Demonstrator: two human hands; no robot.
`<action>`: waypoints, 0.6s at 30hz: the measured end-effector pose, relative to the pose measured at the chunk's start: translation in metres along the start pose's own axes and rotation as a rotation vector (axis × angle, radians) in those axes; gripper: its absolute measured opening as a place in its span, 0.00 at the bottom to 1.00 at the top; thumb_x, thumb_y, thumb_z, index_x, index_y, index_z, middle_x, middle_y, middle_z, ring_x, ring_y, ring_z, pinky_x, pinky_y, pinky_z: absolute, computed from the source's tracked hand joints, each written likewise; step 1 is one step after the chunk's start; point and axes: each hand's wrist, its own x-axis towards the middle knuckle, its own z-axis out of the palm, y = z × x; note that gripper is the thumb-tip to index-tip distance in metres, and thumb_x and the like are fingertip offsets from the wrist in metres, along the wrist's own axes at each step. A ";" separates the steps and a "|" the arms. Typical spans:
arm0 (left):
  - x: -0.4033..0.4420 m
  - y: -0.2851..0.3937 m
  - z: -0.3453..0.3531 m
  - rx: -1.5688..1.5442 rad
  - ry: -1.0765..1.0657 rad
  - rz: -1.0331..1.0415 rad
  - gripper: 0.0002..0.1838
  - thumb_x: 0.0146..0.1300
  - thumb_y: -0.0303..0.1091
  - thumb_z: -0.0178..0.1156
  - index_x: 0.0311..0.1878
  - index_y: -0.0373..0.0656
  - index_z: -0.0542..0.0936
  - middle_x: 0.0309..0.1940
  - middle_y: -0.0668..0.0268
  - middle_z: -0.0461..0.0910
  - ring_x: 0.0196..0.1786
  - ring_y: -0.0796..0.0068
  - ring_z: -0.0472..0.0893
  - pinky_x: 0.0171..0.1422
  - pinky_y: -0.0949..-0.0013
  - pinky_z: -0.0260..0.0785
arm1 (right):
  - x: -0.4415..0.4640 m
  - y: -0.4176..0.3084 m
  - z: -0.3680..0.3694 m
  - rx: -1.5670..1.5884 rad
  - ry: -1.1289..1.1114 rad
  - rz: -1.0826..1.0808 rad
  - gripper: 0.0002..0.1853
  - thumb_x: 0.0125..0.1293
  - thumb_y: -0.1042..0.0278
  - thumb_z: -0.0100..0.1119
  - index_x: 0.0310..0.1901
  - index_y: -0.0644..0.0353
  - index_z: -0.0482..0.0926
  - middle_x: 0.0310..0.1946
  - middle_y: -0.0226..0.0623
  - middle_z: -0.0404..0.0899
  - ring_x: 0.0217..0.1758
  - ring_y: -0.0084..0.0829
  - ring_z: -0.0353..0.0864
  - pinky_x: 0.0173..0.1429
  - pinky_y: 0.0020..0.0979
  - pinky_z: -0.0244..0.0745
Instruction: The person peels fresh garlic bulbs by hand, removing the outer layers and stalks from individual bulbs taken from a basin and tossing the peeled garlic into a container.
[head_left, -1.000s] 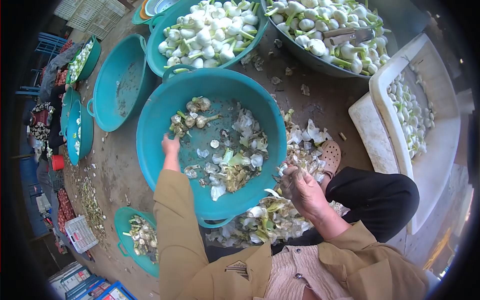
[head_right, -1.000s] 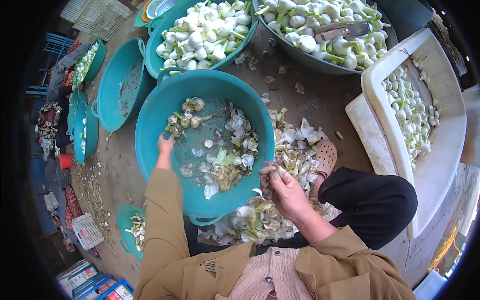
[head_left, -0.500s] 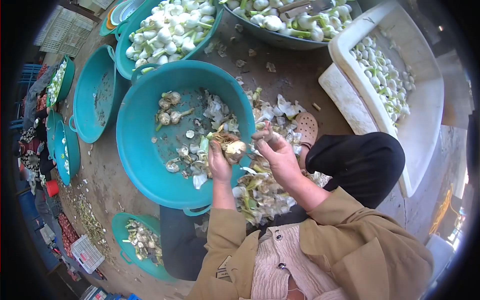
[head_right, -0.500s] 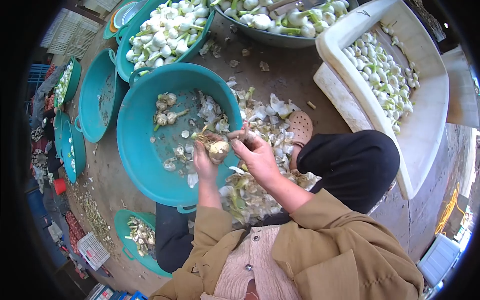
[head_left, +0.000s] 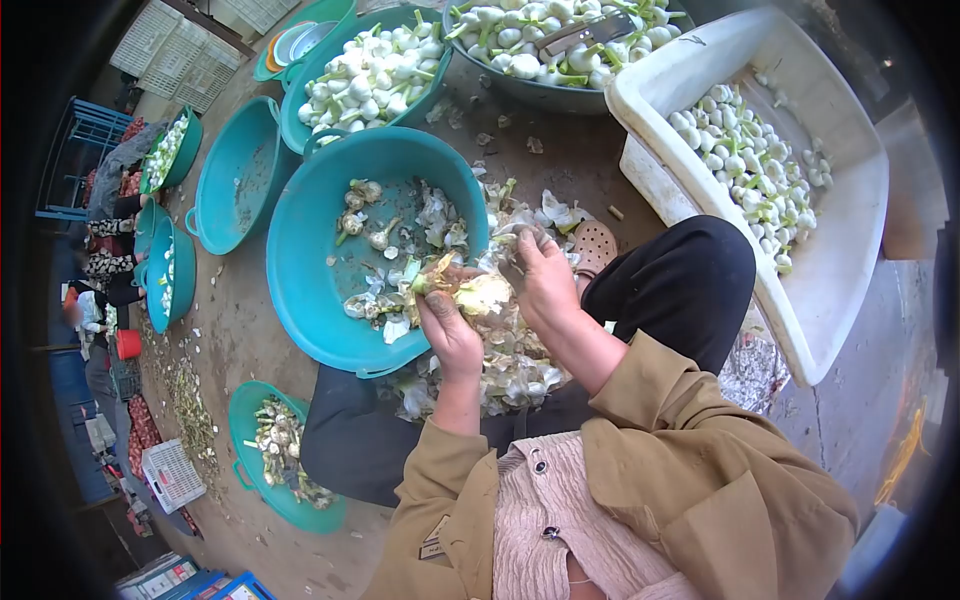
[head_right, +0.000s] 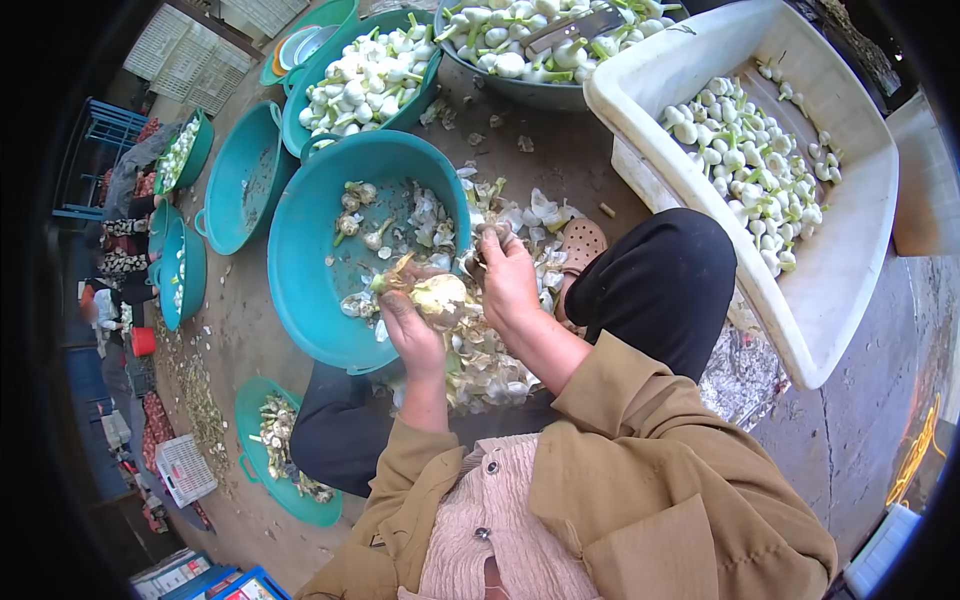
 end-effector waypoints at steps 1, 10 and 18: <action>0.000 0.006 0.003 -0.084 0.019 0.068 0.23 0.72 0.45 0.37 0.57 0.34 0.62 0.48 0.59 0.70 0.47 0.69 0.74 0.54 0.65 0.67 | -0.005 -0.005 0.001 -0.003 0.007 0.057 0.12 0.70 0.57 0.48 0.45 0.56 0.72 0.31 0.26 0.74 0.30 0.21 0.74 0.35 0.27 0.72; 0.029 0.088 -0.019 1.340 -0.351 0.717 0.14 0.52 0.41 0.64 0.41 0.47 0.80 0.43 0.65 0.75 0.51 0.61 0.74 0.49 0.62 0.67 | -0.029 -0.023 -0.003 -0.192 -0.505 0.273 0.23 0.64 0.49 0.54 0.49 0.64 0.72 0.43 0.34 0.77 0.41 0.27 0.78 0.45 0.27 0.74; 0.045 0.091 -0.066 -0.064 -0.175 -0.796 0.13 0.65 0.34 0.55 0.45 0.33 0.74 0.38 0.60 0.79 0.36 0.71 0.80 0.41 0.69 0.75 | -0.033 -0.025 -0.001 -0.892 -0.864 -0.822 0.25 0.43 0.74 0.65 0.48 0.60 0.73 0.51 0.40 0.73 0.54 0.42 0.71 0.59 0.35 0.66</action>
